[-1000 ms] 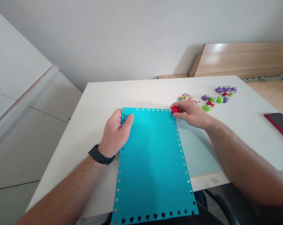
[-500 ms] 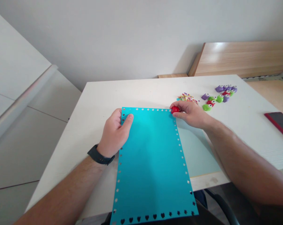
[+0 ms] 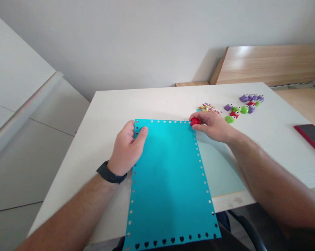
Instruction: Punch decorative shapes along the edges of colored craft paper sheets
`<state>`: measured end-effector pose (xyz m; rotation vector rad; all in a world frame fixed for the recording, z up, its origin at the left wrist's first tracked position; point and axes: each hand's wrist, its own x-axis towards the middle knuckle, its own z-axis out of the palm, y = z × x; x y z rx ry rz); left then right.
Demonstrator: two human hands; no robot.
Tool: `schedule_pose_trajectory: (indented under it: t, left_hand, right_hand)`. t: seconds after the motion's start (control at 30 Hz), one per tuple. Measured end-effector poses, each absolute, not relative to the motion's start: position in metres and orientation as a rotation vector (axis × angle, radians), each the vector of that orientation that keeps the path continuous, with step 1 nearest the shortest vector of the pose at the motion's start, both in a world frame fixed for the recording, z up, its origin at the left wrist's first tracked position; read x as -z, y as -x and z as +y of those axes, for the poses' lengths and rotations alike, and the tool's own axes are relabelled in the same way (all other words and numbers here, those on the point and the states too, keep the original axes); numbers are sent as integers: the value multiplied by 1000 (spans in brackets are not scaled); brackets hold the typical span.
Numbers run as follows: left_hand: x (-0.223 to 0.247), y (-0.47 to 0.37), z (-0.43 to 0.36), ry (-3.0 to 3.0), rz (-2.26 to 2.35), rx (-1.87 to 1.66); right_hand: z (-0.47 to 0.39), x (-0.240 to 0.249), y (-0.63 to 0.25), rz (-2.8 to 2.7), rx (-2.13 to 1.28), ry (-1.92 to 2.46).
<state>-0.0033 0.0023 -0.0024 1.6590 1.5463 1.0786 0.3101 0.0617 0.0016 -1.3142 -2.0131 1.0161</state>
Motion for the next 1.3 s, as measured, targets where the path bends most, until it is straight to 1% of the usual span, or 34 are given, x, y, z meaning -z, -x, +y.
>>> schedule_pose_trajectory:
  t: [0.5, 1.3]
  left_hand:
    - [2, 3, 2, -1641, 1564, -1072]
    - [3, 3, 3, -1635, 1569, -1056]
  right_hand:
    - [63, -1, -310, -2023, -1000, 1332]
    - [58, -5, -306, -2095, -837, 1379]
